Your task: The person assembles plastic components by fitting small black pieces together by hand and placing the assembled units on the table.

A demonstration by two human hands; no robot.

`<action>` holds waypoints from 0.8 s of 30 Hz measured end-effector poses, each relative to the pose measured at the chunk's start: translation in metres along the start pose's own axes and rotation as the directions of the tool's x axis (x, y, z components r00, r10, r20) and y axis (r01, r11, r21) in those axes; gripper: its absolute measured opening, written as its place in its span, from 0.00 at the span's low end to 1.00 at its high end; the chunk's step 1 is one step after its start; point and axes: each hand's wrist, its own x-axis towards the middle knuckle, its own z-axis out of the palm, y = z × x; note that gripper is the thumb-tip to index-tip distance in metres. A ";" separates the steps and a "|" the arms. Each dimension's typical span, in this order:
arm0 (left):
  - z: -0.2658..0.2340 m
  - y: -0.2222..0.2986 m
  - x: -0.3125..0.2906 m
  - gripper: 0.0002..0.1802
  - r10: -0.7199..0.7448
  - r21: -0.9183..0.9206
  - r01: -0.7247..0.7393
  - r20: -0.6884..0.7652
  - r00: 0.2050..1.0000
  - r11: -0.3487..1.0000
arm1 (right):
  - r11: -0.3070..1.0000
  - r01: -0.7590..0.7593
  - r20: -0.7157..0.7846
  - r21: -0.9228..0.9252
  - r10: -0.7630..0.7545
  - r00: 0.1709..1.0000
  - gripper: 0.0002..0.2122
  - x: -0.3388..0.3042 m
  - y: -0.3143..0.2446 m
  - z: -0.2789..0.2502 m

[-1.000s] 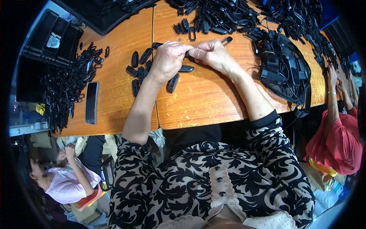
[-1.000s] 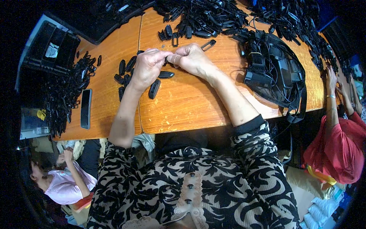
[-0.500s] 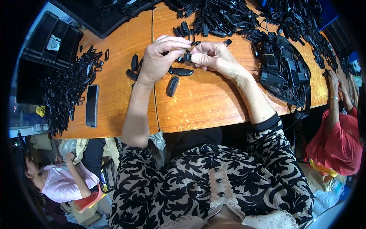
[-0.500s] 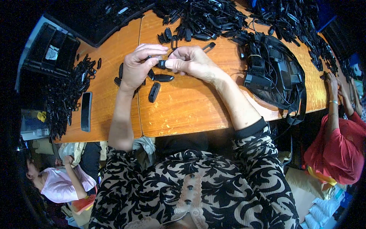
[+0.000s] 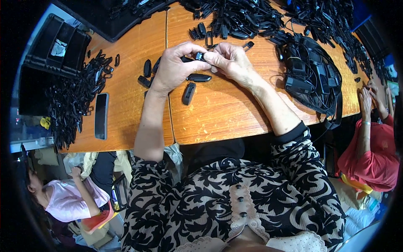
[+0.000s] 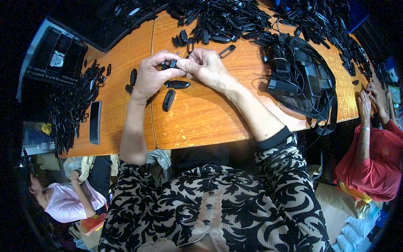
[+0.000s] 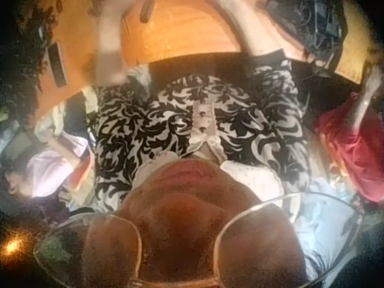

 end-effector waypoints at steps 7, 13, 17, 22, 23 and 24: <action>-0.036 -0.018 0.001 0.15 0.062 0.417 -0.094 0.091 0.994 0.904 | 0.533 0.326 -0.021 -0.781 -0.544 0.839 0.07 0.005 0.020 -0.013; -0.038 -0.025 0.040 0.18 0.023 0.302 -0.001 -0.069 0.997 0.953 | 0.316 0.237 0.060 -0.919 -0.481 0.875 0.08 0.003 0.019 -0.014; -0.028 -0.052 0.064 0.20 0.289 0.762 -0.257 0.095 0.953 0.595 | 0.322 0.275 0.073 -0.906 -0.521 0.850 0.08 0.001 0.014 -0.007; -0.015 -0.040 0.059 0.12 0.208 0.869 -0.180 0.091 0.974 0.461 | 0.359 0.297 0.056 -0.885 -0.550 0.833 0.07 0.005 0.024 -0.012; -0.012 -0.032 0.054 0.13 0.165 0.760 -0.110 0.004 0.986 0.640 | 0.551 0.219 -0.083 -0.806 -0.470 0.879 0.07 0.006 0.021 -0.011; -0.009 -0.026 0.049 0.13 0.103 0.614 -0.036 -0.074 0.992 0.789 | 0.715 0.129 -0.205 -0.688 -0.361 0.910 0.08 0.006 0.019 -0.011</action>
